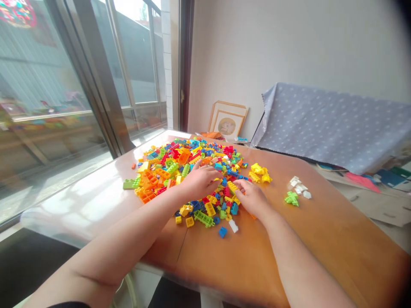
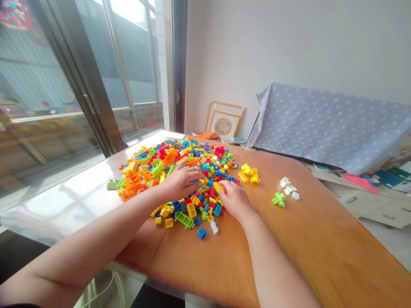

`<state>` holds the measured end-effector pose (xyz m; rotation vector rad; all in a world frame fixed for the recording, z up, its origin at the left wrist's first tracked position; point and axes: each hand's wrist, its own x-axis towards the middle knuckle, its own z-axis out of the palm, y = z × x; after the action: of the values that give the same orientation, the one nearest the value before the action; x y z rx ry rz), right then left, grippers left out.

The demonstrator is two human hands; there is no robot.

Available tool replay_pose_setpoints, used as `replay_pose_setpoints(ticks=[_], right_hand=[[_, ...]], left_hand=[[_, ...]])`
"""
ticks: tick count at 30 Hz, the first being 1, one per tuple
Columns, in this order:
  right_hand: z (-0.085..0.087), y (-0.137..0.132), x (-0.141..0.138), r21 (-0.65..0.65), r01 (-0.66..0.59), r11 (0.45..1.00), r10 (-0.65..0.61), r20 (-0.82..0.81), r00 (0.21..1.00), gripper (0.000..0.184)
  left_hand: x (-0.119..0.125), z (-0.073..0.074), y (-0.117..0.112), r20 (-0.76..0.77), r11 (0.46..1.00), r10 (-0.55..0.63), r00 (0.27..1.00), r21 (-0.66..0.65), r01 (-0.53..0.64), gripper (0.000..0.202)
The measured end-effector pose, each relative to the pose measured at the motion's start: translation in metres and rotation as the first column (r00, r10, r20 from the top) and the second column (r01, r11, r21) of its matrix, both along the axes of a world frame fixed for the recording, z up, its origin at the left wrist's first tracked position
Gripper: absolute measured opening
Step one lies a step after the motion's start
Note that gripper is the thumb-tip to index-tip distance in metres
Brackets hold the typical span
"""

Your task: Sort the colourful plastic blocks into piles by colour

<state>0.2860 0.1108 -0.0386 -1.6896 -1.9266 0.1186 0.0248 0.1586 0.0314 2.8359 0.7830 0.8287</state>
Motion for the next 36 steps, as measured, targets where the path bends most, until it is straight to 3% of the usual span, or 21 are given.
replay_pose_setpoints(ticks=[6, 11, 18, 28, 36], right_hand=[[-0.007, 0.003, -0.001, -0.011, -0.013, 1.000, 0.014, 0.051, 0.999, 0.032], [-0.009, 0.004, -0.003, -0.018, -0.021, 1.000, 0.022, 0.060, 0.998, 0.031], [-0.011, 0.004, -0.003, -0.019, 0.003, 1.000, -0.002, 0.092, 0.996, 0.035], [-0.018, 0.008, 0.004, 0.001, 0.006, 1.000, -0.006, 0.106, 0.994, 0.037], [-0.026, 0.009, 0.008, 0.020, -0.017, 1.000, 0.016, 0.074, 0.997, 0.040]], left_hand=[[-0.025, 0.010, 0.004, -0.047, 0.998, -0.062, 0.997, -0.009, 0.062, 0.027], [-0.065, 0.007, 0.000, -0.172, 1.000, 0.009, 0.985, 0.024, -0.005, 0.029], [-0.102, 0.006, -0.009, -0.161, 0.994, 0.106, 0.981, 0.042, -0.101, 0.033], [-0.120, 0.020, -0.008, -0.177, 0.992, 0.124, 0.976, -0.003, -0.127, 0.036], [-0.116, 0.027, -0.001, -0.150, 0.982, 0.068, 0.986, -0.164, -0.092, 0.038]])
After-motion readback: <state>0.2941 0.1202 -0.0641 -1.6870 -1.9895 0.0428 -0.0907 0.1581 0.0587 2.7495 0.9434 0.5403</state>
